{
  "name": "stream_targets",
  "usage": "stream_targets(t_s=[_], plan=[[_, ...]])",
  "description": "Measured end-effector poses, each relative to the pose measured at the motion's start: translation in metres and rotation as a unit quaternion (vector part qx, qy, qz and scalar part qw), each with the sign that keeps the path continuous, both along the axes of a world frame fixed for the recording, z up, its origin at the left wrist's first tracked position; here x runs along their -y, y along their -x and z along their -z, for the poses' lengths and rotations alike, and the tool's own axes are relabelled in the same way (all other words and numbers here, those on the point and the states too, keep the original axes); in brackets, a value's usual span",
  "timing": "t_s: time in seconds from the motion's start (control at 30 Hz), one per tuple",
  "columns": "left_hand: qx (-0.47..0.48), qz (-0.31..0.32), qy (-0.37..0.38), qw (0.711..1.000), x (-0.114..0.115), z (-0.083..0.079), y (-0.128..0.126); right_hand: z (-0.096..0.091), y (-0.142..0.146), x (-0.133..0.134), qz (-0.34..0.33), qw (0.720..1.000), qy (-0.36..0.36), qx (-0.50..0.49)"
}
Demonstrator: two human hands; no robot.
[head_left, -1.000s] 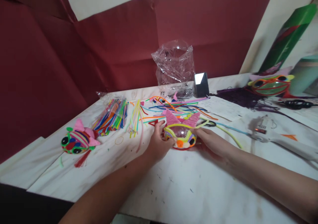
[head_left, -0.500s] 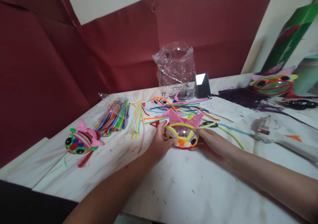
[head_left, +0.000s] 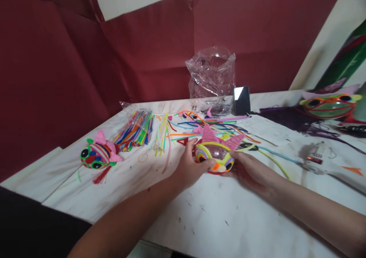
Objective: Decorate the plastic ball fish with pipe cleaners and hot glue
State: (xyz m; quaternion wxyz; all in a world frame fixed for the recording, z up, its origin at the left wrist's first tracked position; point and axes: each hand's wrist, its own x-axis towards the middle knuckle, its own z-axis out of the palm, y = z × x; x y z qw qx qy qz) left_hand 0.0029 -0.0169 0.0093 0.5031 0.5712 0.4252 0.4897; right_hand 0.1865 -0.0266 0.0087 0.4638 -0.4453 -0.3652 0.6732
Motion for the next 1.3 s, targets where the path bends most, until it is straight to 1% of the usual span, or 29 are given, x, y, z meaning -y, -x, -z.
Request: stream_targets(t_s=[0.13, 0.3, 0.4, 0.5, 0.6, 0.63, 0.7, 0.83, 0.93, 1.03, 1.1, 1.2, 1.23, 1.3], plan=[[0.015, 0.007, -0.002, 1.000, -0.001, 0.003, 0.001, 0.002, 0.004, 0.003, -0.003, 1.000, -0.018, 0.002], [0.035, 0.033, 0.001, 0.999, -0.002, 0.002, 0.002, -0.002, 0.007, 0.005, 0.017, 0.999, -0.031, 0.017], [0.047, 0.071, 0.003, 0.996, -0.002, 0.001, 0.002, -0.005, 0.006, 0.006, 0.023, 0.998, -0.055, 0.022], [0.082, 0.119, 0.014, 0.989, -0.001, 0.002, 0.000, -0.008, 0.004, 0.007, 0.029, 0.994, -0.095, 0.055], [0.103, 0.139, 0.005, 0.985, 0.000, 0.001, -0.002, -0.009, 0.002, 0.008, 0.033, 0.988, -0.121, 0.092], [0.101, 0.138, 0.004, 0.985, 0.000, 0.001, -0.003, -0.007, 0.001, 0.008, 0.030, 0.986, -0.126, 0.102], [0.073, 0.116, 0.012, 0.990, 0.002, -0.002, -0.003, -0.004, 0.001, 0.007, 0.023, 0.980, -0.148, 0.132], [0.017, 0.058, 0.010, 0.998, 0.005, -0.007, -0.004, 0.004, 0.004, 0.007, 0.031, 0.953, -0.205, 0.219], [-0.001, 0.032, 0.009, 0.999, 0.006, -0.007, -0.004, 0.003, 0.006, 0.008, 0.033, 0.945, -0.222, 0.236], [0.000, 0.006, 0.012, 1.000, 0.004, -0.008, -0.005, -0.001, 0.006, 0.008, 0.009, 0.956, -0.222, 0.191], [0.015, -0.001, 0.017, 1.000, 0.003, -0.010, -0.005, -0.003, 0.005, 0.008, -0.004, 0.971, -0.195, 0.139], [0.039, -0.011, 0.032, 0.999, 0.001, -0.016, -0.005, -0.004, 0.002, 0.004, 0.031, 0.984, -0.140, 0.101], [0.046, -0.012, 0.037, 0.998, 0.000, -0.018, -0.004, -0.004, 0.000, 0.003, 0.048, 0.984, -0.135, 0.107], [0.055, -0.007, 0.045, 0.997, 0.000, -0.019, -0.004, -0.004, -0.003, 0.001, 0.074, 0.977, -0.153, 0.129]])
